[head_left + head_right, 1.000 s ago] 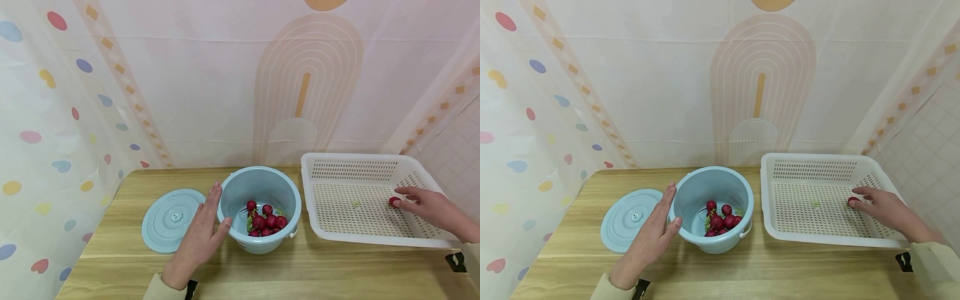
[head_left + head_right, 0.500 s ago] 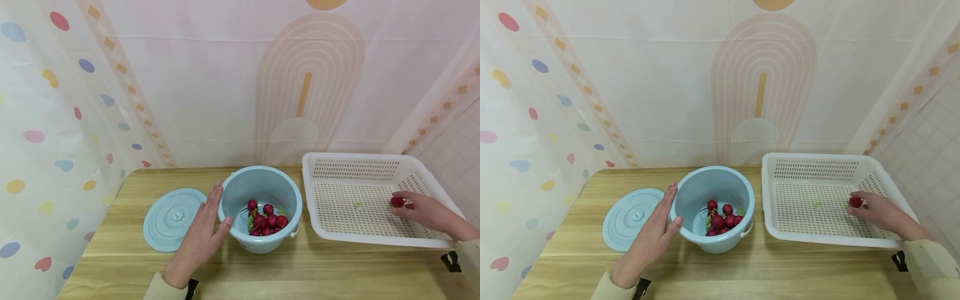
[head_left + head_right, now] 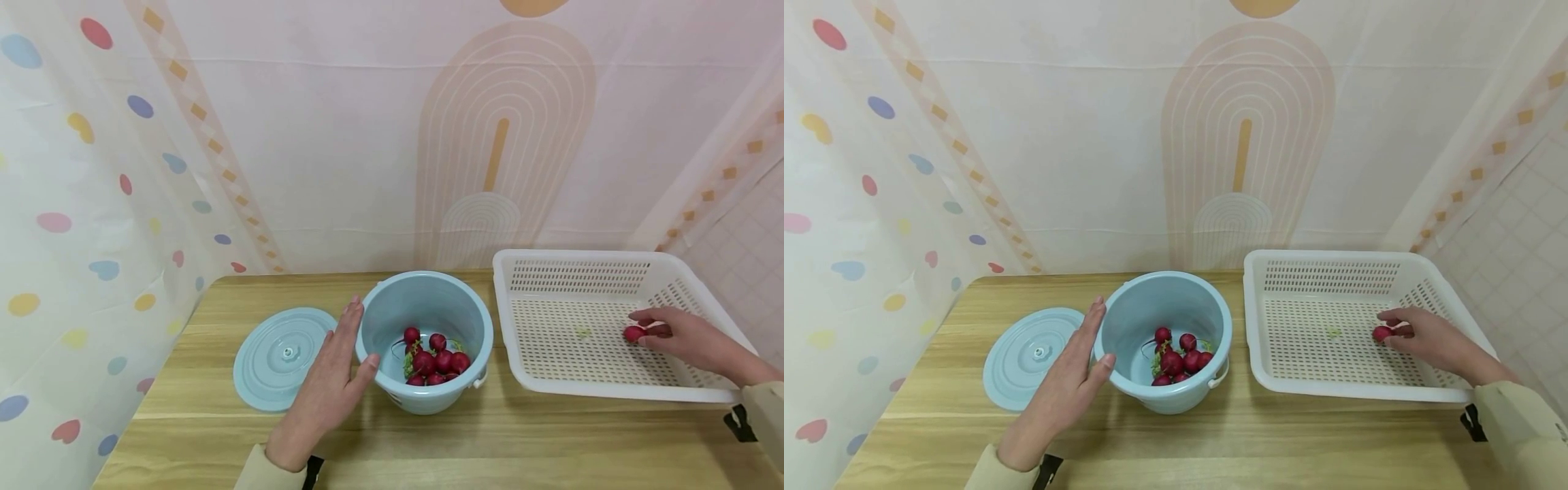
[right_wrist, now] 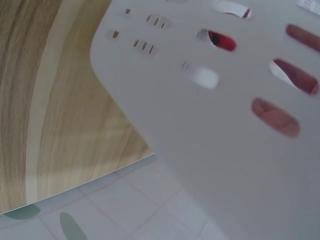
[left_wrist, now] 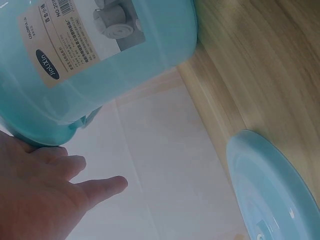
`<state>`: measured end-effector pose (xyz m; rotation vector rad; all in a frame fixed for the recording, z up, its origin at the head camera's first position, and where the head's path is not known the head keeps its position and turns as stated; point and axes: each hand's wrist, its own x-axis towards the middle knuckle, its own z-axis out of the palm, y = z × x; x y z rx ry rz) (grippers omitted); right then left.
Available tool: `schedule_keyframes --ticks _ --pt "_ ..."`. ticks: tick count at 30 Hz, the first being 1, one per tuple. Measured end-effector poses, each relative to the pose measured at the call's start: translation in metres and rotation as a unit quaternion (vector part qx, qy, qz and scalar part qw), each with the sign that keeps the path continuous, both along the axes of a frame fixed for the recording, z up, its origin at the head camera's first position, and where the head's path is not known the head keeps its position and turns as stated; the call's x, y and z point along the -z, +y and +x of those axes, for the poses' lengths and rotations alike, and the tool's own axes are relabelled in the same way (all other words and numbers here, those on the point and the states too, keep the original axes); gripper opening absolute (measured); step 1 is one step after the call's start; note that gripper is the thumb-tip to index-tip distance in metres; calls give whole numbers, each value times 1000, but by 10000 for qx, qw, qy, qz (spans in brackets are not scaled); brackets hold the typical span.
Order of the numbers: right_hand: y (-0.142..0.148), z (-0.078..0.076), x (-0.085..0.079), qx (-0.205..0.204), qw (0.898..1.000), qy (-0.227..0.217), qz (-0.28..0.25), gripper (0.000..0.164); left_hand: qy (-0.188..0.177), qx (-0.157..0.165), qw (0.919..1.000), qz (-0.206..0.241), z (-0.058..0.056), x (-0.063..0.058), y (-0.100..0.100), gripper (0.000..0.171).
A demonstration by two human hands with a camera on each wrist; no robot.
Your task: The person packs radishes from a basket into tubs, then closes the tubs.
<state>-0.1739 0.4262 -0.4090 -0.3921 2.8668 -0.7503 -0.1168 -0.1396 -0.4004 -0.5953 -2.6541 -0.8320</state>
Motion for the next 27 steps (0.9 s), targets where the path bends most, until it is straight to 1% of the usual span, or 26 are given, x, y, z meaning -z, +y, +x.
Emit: schedule_keyframes --ticks 6,15,22,27 --pt "3 2 2 -128 9997 1 223 44 14 0 10000 -13 0 0 0 74" --pt "6 0 5 -168 9996 -13 248 45 -13 -4 10000 0 0 0 0 74" --pt "6 0 5 -275 9988 -404 50 40 -90 -36 9999 -29 2 -2 0 75" --pt "5 1 4 -374 9982 -478 -24 40 -99 -42 9999 -42 2 -2 0 75"
